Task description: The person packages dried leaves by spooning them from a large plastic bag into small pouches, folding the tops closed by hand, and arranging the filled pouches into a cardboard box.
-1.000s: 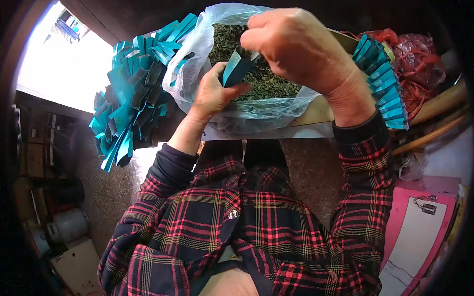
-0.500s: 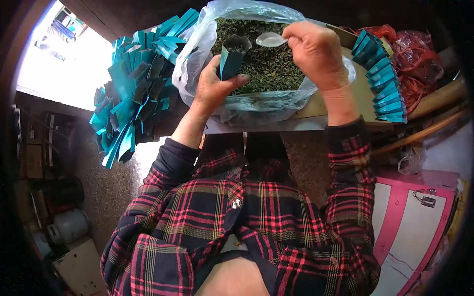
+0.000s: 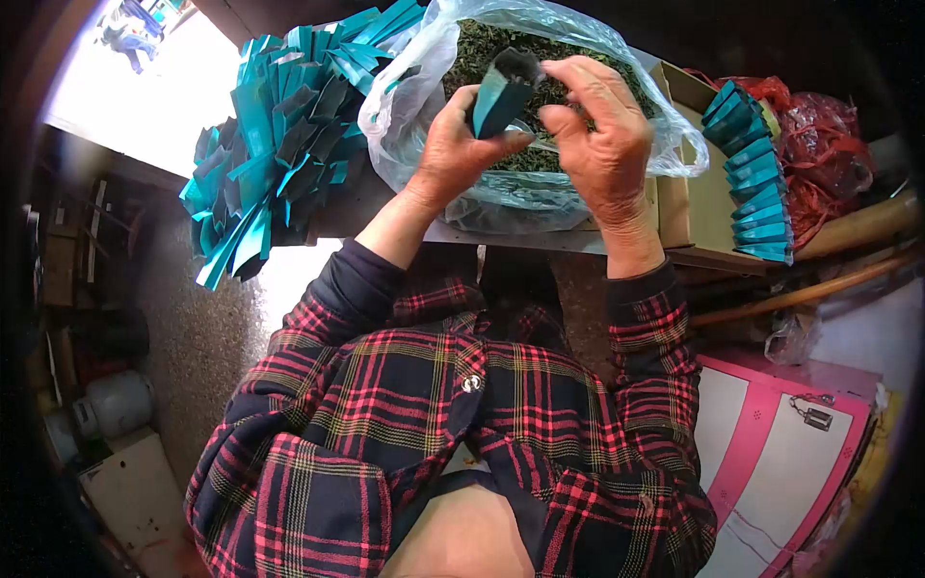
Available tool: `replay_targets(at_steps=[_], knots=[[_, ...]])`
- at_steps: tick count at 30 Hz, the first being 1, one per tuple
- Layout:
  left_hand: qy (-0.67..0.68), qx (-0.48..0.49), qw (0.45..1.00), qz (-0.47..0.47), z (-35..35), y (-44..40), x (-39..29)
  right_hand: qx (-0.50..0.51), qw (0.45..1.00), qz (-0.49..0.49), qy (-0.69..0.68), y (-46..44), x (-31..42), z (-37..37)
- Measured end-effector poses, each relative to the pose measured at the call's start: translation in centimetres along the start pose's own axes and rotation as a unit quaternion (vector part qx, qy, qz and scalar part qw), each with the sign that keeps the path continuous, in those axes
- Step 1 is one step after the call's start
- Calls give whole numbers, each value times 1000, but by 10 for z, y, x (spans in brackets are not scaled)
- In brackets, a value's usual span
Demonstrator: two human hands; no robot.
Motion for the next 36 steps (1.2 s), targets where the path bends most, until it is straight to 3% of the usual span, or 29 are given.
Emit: replay_targets(at_steps=[8, 10, 15, 19, 22, 25, 29, 32, 34, 36], knots=[[-143, -38, 988, -30, 3, 1, -19, -2, 997, -73, -6, 3, 3, -16], [-173, -45, 977, -113, 0, -1, -37, 8, 998, -64, -19, 4, 4, -17], [-52, -55, 995, -59, 3, 0, -26, -36, 997, -61, -31, -9, 7, 20], [23, 0, 1000, 3, -10, 0, -18, -14, 999, -44, -26, -9, 12, 19], [158, 16, 986, 50, -19, 1, -16, -22, 1000, -13, -15, -10, 21, 24], [121, 42, 989, 72, -25, 3, -8, 8, 1000, -4, 3, -13, 10, 19], [31, 13, 999, 31, -9, 0, -20, 6, 999, -29, -46, -17, 4, 37], [8, 80, 994, -67, -16, -11, -55, 80, 995, -23, -52, -17, 9, 37], [192, 214, 956, 53, -48, -1, -38, 97, 992, -25, -83, -15, 9, 41], [239, 239, 940, 44, -56, 3, -45, 127, 981, -16, -145, -13, 8, 43]])
Point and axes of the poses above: each hand's wrist, its own y-axis away from the middle knuckle, its own z-axis out of the back of the hand, x = y × z, the point moved 10 cm from there along -y, towards the middle knuckle, and after that the axes turned 13 degrees about -z, right-handed, at the moved point
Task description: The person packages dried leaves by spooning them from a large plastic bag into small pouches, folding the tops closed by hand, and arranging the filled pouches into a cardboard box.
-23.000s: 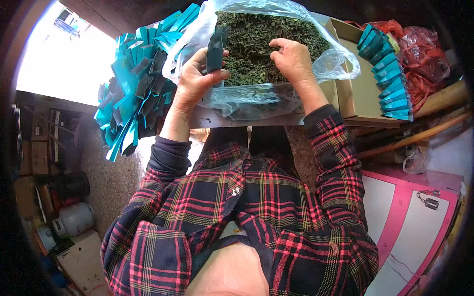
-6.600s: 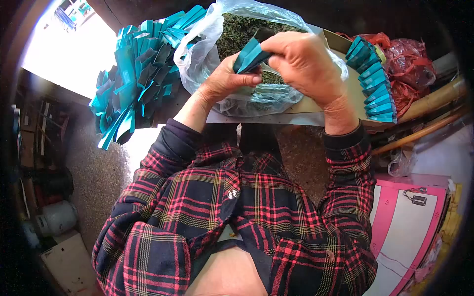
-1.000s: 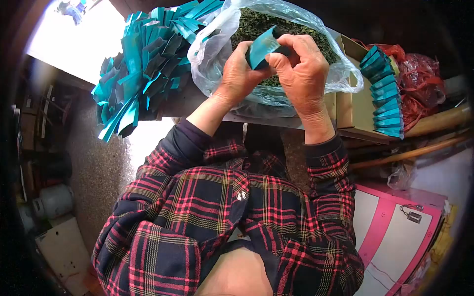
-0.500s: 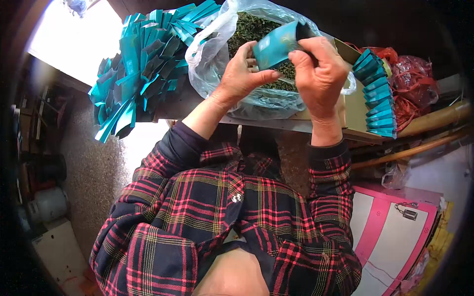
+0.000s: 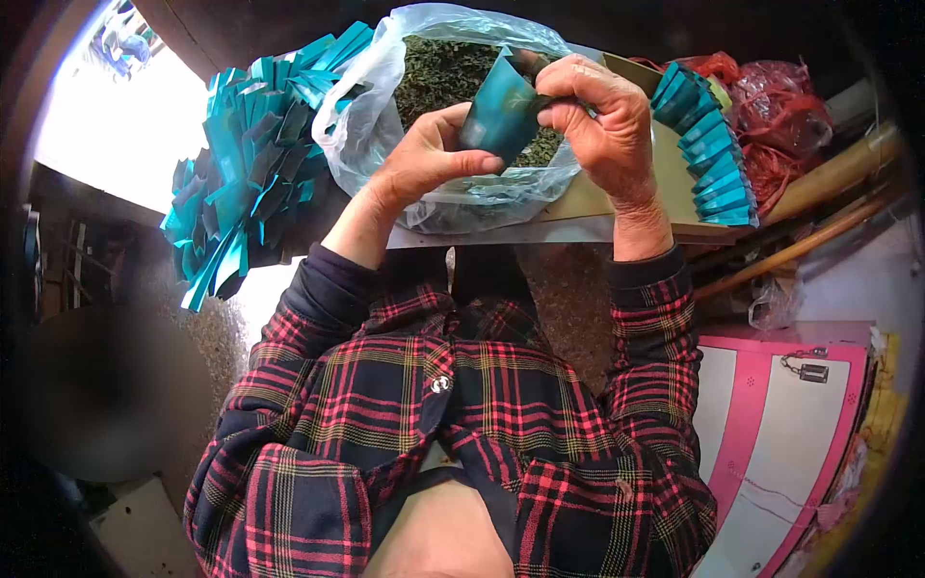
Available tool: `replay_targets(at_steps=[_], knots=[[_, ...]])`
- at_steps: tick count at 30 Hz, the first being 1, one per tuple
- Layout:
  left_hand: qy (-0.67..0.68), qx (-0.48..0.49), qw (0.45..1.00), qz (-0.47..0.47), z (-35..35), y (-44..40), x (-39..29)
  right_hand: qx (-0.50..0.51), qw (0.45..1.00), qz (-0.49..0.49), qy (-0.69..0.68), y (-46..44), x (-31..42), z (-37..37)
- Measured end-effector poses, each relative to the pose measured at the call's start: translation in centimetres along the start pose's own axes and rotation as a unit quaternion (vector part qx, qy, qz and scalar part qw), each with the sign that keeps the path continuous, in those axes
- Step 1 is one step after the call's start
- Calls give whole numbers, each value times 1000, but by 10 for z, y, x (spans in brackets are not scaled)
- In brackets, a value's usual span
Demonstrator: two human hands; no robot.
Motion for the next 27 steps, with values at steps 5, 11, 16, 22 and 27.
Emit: replay_targets(at_steps=[5, 11, 16, 22, 27], knots=[[182, 81, 977, 76, -32, 13, 14, 26, 997, -18, -74, 9, -4, 4], [166, 71, 979, 99, -40, 15, 21, 85, 996, 2, -1, 10, 6, -4], [59, 18, 997, 44, -25, 10, 19, 42, 994, 14, 102, 10, 20, -3], [-19, -74, 997, -15, -13, 5, 11, -30, 988, -47, 141, 18, 25, -7], [-98, -64, 993, 16, -15, 8, 17, -19, 989, -73, 131, 18, 14, -11]])
Point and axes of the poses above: each hand's wrist, its own y-axis away from the middle knuckle, its own z-axis out of the back of the hand, x = y × z, the point moved 10 cm from there along -y, towards the middle knuckle, and after that the axes turned 13 degrees about -z, right-handed, at the moved point
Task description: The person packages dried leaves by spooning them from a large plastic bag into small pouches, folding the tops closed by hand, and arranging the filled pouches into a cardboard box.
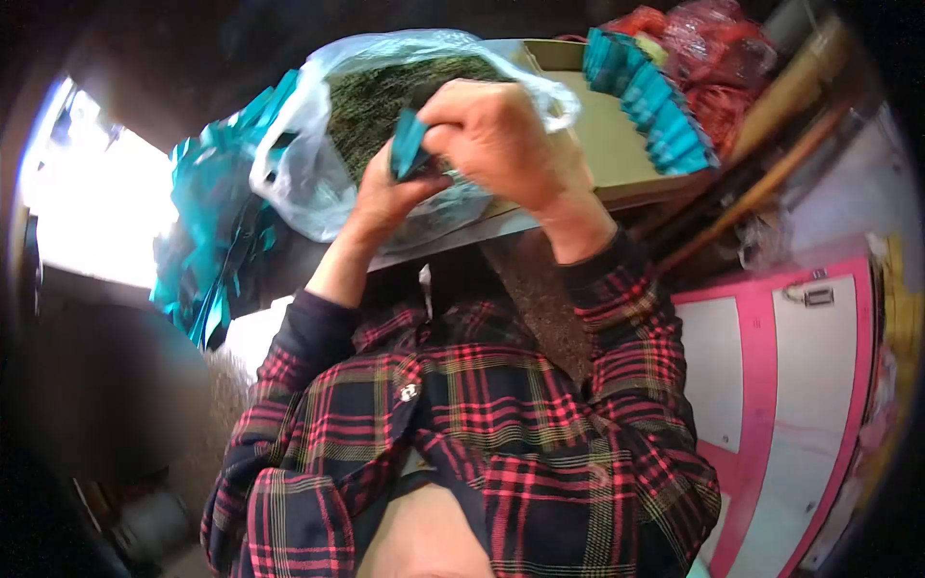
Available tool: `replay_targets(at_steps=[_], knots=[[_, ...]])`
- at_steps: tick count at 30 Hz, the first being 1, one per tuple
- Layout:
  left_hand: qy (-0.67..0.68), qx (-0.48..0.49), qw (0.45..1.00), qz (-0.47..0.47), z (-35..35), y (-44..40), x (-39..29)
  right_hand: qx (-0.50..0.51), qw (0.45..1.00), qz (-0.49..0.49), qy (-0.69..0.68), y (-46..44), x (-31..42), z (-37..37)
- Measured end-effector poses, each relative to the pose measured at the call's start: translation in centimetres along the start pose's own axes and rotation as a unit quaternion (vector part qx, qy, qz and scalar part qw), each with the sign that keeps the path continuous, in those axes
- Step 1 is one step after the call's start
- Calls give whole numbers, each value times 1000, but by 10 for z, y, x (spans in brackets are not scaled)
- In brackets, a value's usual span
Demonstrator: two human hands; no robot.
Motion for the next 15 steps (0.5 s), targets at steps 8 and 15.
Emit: replay_targets(at_steps=[8, 15], knots=[[74, 10, 997, 0, -11, -3, 9, -151, 986, 60, -21, 14, 5, 33], [78, 25, 997, -15, -31, -17, -10, -211, 972, 85, 60, 11, -5, 96]])
Point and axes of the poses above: each hand's wrist, its own y-axis away from the middle knuckle, its own z-axis out of the back of the hand, x = y × z, the point moved 10 cm from there along -y, towards the middle knuckle, and after that the axes turned 13 degrees about -z, right-handed, at the moved point
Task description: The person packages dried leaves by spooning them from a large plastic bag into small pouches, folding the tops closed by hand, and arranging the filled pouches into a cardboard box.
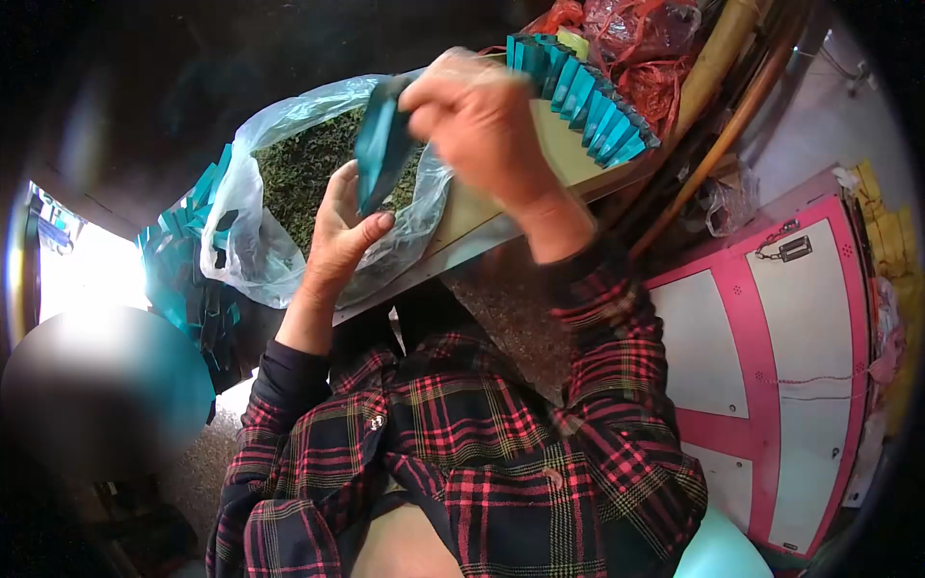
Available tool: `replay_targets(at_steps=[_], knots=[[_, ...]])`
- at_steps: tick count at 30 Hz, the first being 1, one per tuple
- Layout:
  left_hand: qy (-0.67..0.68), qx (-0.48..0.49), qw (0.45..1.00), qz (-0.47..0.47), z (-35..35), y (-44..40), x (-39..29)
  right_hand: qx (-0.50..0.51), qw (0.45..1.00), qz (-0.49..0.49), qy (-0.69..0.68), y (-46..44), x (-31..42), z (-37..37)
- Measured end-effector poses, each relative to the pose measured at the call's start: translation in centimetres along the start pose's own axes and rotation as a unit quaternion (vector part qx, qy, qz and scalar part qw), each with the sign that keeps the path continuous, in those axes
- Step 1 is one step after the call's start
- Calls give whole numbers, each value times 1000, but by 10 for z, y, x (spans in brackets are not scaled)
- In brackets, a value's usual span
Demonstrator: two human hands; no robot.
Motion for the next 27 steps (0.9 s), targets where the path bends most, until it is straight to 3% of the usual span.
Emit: replay_targets(at_steps=[1, 3, 5, 7, 8, 10, 11, 13, 17, 27], knots=[[27, -11, 1000, -10, -1, -3, -1, -20, 999, 21, 30, -10, -3, 19], [2, -1, 1000, 5, 0, -3, 2, -37, 996, -42, 76, -30, -34, 53], [-7, 33, 999, 0, -7, -3, 0, 34, 979, -68, 191, -43, -115, 79], [-28, 56, 998, -2, -12, -1, 2, -52, 965, -221, 129, -55, -164, 98], [-36, 69, 997, -11, -15, 0, 1, -48, 966, -220, 127, -57, -199, 100], [-62, 100, 993, -6, -20, 0, 1, -61, 948, -167, 264, -56, -225, 93], [-76, 117, 990, -7, -21, 0, 3, -17, 941, -222, 256, -54, -267, 87], [-76, 122, 990, 0, -22, -1, 3, -46, 915, -199, 349, -48, -287, 79], [-91, 166, 982, 14, -27, -4, 10, -45, 904, -229, 357, -37, -339, 66], [-108, 265, 958, 28, -52, -10, 14, -26, 908, -221, 354, -27, -369, 56]])
Point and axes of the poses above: each hand's wrist, its own y-axis away from the middle knuckle, its own z-axis out of the back of the hand, x = y × z, the point moved 10 cm from there along -y, towards the middle knuckle, and after that the axes turned 13 degrees about -z, right-handed, at the moved point
